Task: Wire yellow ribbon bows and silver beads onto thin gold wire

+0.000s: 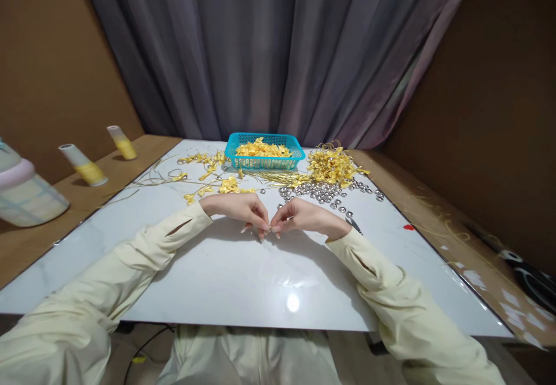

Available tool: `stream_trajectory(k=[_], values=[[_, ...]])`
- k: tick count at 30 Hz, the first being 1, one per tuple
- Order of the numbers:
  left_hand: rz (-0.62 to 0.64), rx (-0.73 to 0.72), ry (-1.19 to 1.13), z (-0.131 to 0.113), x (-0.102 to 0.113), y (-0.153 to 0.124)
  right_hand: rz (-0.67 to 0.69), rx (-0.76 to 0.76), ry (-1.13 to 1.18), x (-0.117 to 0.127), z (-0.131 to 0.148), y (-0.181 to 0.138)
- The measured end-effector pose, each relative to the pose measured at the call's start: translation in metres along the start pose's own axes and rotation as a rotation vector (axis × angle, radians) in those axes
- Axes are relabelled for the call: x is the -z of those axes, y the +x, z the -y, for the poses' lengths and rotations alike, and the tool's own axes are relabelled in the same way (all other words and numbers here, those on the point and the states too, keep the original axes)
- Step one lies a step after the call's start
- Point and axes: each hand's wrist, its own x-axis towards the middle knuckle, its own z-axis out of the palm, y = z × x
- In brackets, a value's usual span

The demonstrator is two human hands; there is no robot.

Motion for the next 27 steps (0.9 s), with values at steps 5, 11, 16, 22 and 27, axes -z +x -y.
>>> stream_trajectory(k=[5, 11, 16, 22, 27], values=[[-0.071, -0.05, 0.163, 0.003, 0.002, 0.002, -0.108, 0.025, -0.17, -0.005, 0.004, 0.0], [-0.183, -0.165, 0.258, 0.002, 0.007, 0.002, -0.247, 0.143, -0.294, -0.011, 0.007, -0.003], [-0.251, -0.149, 0.299, 0.002, 0.01, 0.0, -0.357, 0.25, -0.439, -0.011, 0.003, 0.0], [-0.287, -0.192, 0.3, 0.005, 0.018, 0.003, -0.437, 0.273, -0.497, -0.009, 0.004, 0.004], [-0.37, -0.002, 0.204, 0.016, 0.022, -0.004, -0.47, 0.157, -0.364, -0.001, 0.01, -0.001]])
